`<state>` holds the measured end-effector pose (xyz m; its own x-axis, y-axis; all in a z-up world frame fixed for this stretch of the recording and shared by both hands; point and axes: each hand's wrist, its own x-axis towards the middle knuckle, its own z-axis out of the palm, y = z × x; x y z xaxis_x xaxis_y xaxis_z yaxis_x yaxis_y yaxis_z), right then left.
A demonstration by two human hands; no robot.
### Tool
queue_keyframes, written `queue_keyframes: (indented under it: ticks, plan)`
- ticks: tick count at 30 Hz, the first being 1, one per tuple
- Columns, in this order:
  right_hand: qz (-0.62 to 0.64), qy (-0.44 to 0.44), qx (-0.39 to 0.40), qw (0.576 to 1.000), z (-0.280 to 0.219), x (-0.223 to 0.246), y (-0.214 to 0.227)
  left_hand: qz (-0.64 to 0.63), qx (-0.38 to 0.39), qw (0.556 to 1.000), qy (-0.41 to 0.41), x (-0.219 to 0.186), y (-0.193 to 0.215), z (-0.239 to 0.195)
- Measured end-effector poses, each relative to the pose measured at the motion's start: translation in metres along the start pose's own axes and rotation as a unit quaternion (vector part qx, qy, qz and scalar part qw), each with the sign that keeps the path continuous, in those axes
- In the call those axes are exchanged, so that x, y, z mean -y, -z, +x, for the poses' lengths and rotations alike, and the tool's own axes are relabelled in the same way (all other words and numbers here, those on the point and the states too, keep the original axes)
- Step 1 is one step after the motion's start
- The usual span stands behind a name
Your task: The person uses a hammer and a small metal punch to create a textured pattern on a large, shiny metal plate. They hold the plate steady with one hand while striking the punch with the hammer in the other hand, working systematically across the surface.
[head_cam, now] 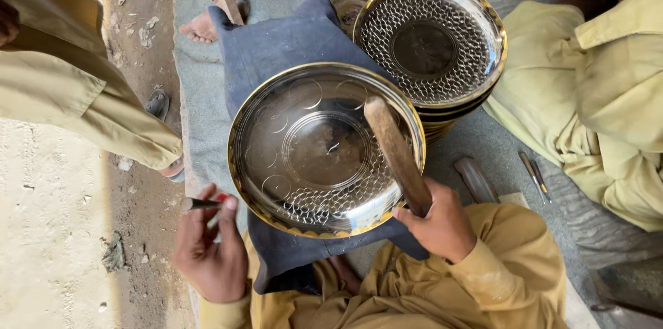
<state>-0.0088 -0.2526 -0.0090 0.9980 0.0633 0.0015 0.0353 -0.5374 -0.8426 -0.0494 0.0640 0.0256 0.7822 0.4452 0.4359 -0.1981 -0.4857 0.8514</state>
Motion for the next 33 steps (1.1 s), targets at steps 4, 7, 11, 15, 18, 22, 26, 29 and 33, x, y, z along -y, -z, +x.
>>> queue_keyframes:
  ticks: [4,7,11,15,18,22,26,29,33]
  plan:
    - [0.012,0.0,0.035,0.999,0.007,0.006,-0.002,-0.141,0.144,0.958,0.204,0.011,-0.019,-0.022]
    - [0.002,-0.022,0.045,0.999,0.012,0.009,0.004,-0.161,0.209,0.955,0.138,0.013,-0.043,-0.03]
    - [-0.049,0.023,0.043,0.998,0.019,0.017,0.016,-0.08,0.231,0.962,0.12,0.006,-0.061,-0.03]
    - [-0.092,-0.02,0.045,0.995,0.026,0.031,0.034,-0.041,0.246,0.966,0.062,-0.001,-0.063,-0.023]
    - [-0.196,0.099,-0.008,0.975,0.024,0.045,0.048,-0.031,0.253,0.967,0.016,-0.005,-0.063,-0.021]
    - [-0.19,0.154,0.047,0.969,0.029,0.07,0.062,-0.008,0.262,0.965,-0.002,-0.005,-0.061,-0.021]
    - [-0.269,0.2,0.15,0.93,0.047,0.1,0.064,-0.01,0.23,0.973,0.02,-0.004,-0.061,-0.028]
    - [-0.319,0.27,0.149,0.896,0.064,0.124,0.053,0.01,0.155,0.986,0.066,-0.006,-0.063,-0.04]
    - [-0.344,0.365,0.166,0.849,0.08,0.152,0.036,0.044,0.095,0.986,0.13,-0.007,-0.066,-0.051]
